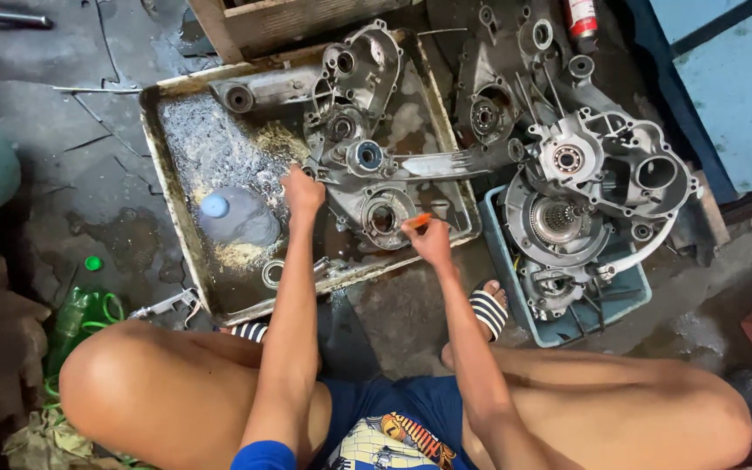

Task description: Cleaning disassembled motorcycle engine components using a brush and cleaning fluid

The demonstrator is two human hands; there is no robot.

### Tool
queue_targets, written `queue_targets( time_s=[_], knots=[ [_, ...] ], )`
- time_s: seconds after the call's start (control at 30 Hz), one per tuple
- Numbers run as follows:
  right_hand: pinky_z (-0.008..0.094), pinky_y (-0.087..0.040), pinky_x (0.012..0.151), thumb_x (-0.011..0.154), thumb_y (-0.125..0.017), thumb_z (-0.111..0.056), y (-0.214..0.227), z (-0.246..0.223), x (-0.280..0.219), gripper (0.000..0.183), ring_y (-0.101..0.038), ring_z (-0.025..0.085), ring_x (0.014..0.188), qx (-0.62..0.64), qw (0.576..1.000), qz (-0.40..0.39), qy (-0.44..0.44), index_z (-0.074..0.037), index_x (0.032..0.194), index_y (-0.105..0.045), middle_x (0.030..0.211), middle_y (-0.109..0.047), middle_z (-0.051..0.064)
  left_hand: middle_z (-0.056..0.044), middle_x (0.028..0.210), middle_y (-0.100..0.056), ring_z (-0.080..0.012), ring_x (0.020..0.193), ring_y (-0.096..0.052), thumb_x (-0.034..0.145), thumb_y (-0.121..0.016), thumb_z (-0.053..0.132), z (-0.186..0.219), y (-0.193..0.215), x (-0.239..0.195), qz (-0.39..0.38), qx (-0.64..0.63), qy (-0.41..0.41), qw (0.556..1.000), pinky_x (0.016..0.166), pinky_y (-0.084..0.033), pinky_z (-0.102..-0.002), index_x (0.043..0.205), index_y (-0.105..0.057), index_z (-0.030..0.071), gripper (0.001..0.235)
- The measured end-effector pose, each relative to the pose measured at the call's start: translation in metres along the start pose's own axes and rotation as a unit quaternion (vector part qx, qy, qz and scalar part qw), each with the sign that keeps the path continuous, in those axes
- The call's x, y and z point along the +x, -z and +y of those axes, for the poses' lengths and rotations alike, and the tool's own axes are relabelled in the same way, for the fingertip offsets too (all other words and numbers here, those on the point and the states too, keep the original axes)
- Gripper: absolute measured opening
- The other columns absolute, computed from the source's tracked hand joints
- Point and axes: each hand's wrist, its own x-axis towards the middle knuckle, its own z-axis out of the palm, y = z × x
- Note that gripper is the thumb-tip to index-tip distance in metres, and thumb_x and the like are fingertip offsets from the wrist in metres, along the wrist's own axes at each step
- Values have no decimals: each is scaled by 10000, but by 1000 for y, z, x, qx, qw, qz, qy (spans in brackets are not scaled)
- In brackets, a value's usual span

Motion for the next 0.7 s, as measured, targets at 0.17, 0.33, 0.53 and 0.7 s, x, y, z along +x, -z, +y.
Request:
queue_targets(
  time_s=[0.17,0.33,0.53,0.7],
  knots=[
    [452,-574,774,813,-843,-136,9,-15,-9,62,-737,387,832,36,994,-18,103,-109,779,-798,798,-770,140,-313,1172,-520,-595,1107,-615,942,-547,87,-21,-15,14,26,-39,-31,998,1015,-495,-622,1349,-515,36,412],
    [401,-579,860,775,-864,-38,-7,-25,-18,108,-772,294,878,122,978,-46,165,-81,744,-770,855,-803,95,-333,1184,-558,-587,1166,-593,993,-544,70,-28,-16,10,41,-92,-69,993,1061,-463,-624,1419,-499,8,433],
    [371,-539,976,837,-848,-142,-50,-62,-52,204,-694,257,1057,61,931,0,360,-217,1024,-817,1098,-761,-4,-371,1221,-626,-530,1197,-600,973,-716,298,-67,-27,12,30,-153,-109,982,1084,-473,-588,1356,-483,-34,557],
    [442,-588,955,785,-795,-15,-98,-13,-90,308,-648,327,1138,-108,906,-118,392,-151,1059,-762,1248,-686,79,-215,738,-739,-361,832,-761,994,-589,535,-122,-46,0,-181,-16,-8,983,795,-573,-527,1025,-762,-4,566]
  ],
)
